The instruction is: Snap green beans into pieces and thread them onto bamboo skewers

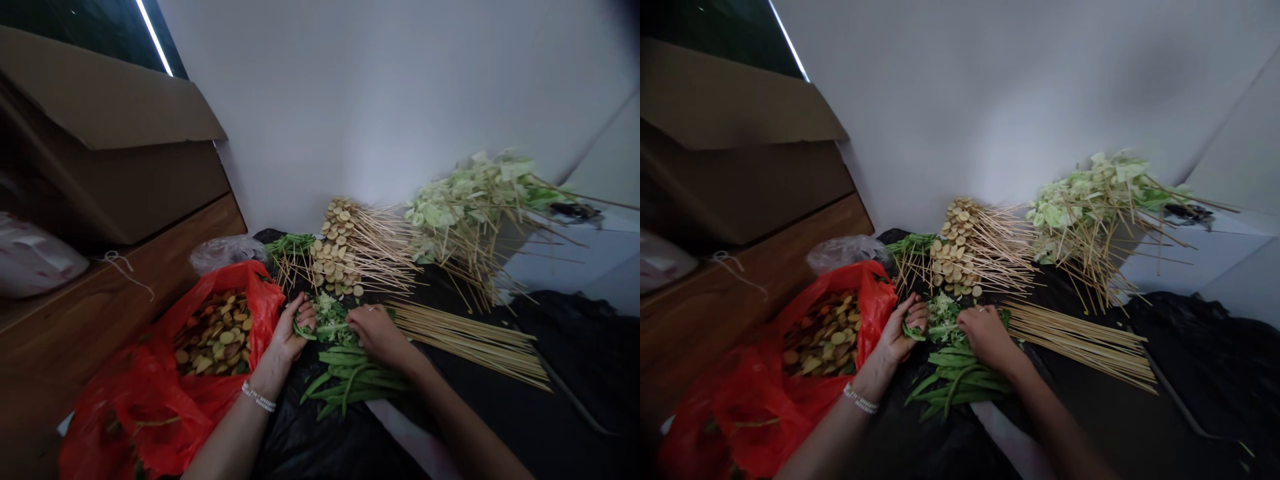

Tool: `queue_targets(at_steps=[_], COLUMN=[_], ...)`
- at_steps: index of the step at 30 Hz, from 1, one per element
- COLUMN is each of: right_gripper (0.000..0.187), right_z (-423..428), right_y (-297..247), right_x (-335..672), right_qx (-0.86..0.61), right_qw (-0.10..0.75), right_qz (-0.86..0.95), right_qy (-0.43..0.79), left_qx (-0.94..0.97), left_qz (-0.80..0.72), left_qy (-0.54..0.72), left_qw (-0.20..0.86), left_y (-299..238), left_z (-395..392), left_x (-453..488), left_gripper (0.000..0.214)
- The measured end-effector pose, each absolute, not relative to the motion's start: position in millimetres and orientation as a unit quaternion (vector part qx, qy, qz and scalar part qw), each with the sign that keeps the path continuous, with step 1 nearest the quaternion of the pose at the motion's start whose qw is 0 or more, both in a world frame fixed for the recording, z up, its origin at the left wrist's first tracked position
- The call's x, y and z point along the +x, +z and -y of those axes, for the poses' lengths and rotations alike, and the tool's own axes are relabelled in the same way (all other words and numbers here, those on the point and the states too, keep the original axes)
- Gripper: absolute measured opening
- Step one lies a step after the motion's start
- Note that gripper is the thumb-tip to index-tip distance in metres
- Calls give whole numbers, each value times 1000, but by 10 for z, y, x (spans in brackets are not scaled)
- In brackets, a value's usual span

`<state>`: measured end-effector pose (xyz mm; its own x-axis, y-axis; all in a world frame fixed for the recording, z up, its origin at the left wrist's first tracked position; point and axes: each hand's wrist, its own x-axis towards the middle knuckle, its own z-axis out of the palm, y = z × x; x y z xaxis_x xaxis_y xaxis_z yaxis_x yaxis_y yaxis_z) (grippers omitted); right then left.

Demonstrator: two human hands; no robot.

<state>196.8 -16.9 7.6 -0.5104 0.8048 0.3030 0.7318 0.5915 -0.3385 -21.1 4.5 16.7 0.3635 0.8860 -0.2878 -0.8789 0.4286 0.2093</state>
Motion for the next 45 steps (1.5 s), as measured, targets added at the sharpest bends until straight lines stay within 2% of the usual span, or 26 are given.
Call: queue_targets(at_steps=[5, 10, 14, 17, 21, 26, 32, 37, 42, 45], right_gripper=[18, 17, 16, 18, 17, 18, 10, 16, 17, 16], right_z=[65, 45, 49, 89, 169, 224, 251, 285, 318, 312], right_y=[221, 204, 172, 158, 135, 168, 184, 80, 53, 77], right_x=[2257, 2280, 2248, 2176, 2025, 1933, 1893, 1794, 1731, 1756], right_qx=[-451, -455, -453, -457, -462, -470, -448, -409, -372, -392], right_qw=[350, 381, 355, 305, 247, 215, 224, 255, 300, 291], right_qz=[786, 756, 786, 819, 846, 856, 860, 868, 864, 860], right_qy=[236, 276, 226, 166, 97, -26, -101, -118, -156, -149], left_qx=[132, 332, 393, 456, 591, 732, 791, 800, 760, 761], left_qz=[-246, -348, -409, -450, -453, -440, -418, -421, -446, -430], left_qy=[576, 576, 562, 547, 499, 412, 363, 358, 395, 386], left_qw=[768, 661, 602, 539, 442, 319, 260, 235, 261, 295], left_y=[165, 124, 81, 36, -1, 14, 30, 42, 36, 50], left_z=[-63, -24, 19, 35, 59, 85, 114, 148, 123, 117], left_x=[-198, -91, -40, -17, 23, 8, -4, 34, 28, 17], left_gripper=[10, 33, 35, 33, 25, 19, 20, 20, 16, 18])
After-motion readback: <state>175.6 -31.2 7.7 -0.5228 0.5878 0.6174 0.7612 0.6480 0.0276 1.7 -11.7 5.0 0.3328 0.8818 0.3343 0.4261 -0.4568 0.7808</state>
